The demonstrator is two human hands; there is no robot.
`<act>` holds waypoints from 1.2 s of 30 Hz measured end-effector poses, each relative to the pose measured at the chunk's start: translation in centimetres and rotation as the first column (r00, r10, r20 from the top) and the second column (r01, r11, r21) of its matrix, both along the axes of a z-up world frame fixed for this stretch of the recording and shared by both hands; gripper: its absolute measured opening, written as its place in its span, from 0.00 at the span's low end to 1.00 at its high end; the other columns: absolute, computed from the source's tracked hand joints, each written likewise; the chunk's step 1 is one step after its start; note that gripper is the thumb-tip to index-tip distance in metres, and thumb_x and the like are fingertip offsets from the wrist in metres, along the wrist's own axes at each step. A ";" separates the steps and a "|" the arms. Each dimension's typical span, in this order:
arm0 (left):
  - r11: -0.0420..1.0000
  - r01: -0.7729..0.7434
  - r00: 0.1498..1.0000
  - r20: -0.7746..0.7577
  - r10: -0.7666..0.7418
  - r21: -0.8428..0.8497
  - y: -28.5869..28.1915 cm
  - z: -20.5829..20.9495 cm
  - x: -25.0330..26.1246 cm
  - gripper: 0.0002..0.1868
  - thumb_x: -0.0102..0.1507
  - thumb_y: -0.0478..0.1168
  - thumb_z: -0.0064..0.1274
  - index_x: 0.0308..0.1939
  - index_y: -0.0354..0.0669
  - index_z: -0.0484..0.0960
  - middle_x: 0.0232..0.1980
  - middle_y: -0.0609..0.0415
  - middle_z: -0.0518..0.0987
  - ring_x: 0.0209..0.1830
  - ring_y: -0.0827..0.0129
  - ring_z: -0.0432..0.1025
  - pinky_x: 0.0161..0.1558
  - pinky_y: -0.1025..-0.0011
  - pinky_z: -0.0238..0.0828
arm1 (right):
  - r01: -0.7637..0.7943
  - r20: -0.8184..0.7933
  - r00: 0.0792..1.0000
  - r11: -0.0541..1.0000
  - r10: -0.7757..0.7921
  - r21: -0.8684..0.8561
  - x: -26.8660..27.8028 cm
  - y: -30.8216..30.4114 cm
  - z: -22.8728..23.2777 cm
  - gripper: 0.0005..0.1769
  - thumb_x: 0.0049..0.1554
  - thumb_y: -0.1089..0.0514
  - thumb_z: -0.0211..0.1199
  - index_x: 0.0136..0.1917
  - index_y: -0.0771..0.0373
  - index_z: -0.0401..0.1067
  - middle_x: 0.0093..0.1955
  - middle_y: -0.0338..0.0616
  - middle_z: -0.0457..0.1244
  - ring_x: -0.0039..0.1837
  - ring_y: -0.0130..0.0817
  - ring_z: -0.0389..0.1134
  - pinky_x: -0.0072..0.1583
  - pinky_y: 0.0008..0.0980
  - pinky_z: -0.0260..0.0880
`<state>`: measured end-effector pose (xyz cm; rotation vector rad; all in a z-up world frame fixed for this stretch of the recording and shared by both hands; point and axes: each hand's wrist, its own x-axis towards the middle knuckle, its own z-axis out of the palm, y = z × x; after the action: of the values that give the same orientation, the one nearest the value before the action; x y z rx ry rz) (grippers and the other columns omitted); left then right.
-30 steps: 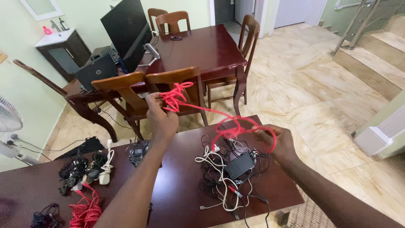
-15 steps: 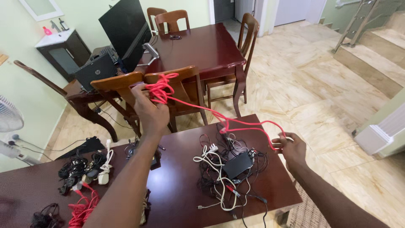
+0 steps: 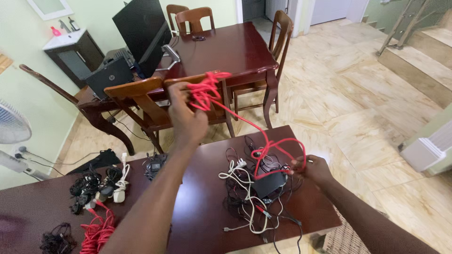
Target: The person organizes a pile of tangled cables and power adapters on a wooden table. They pick up individual cables, untangle them, and coil them into neat bundles, placing the finished coils back on the table.
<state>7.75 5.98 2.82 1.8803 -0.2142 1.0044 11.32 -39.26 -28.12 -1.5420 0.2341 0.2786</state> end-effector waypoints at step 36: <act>0.862 0.505 0.773 -0.474 -0.422 0.055 -5.3 -7.1 -1.9 0.30 0.69 0.23 0.67 0.75 0.40 0.90 0.67 0.46 0.97 0.69 0.59 0.92 0.75 0.59 0.88 | -0.046 0.677 0.105 0.683 0.729 -0.729 0.2 7.4 36.3 0.13 0.75 0.52 0.75 0.66 0.62 0.91 0.52 0.46 0.81 0.47 0.36 0.83 0.49 0.41 0.83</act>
<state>5.80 0.73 -4.30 2.0244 -0.4828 0.1997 11.56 -31.86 8.16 -2.0530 -1.3517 -0.4371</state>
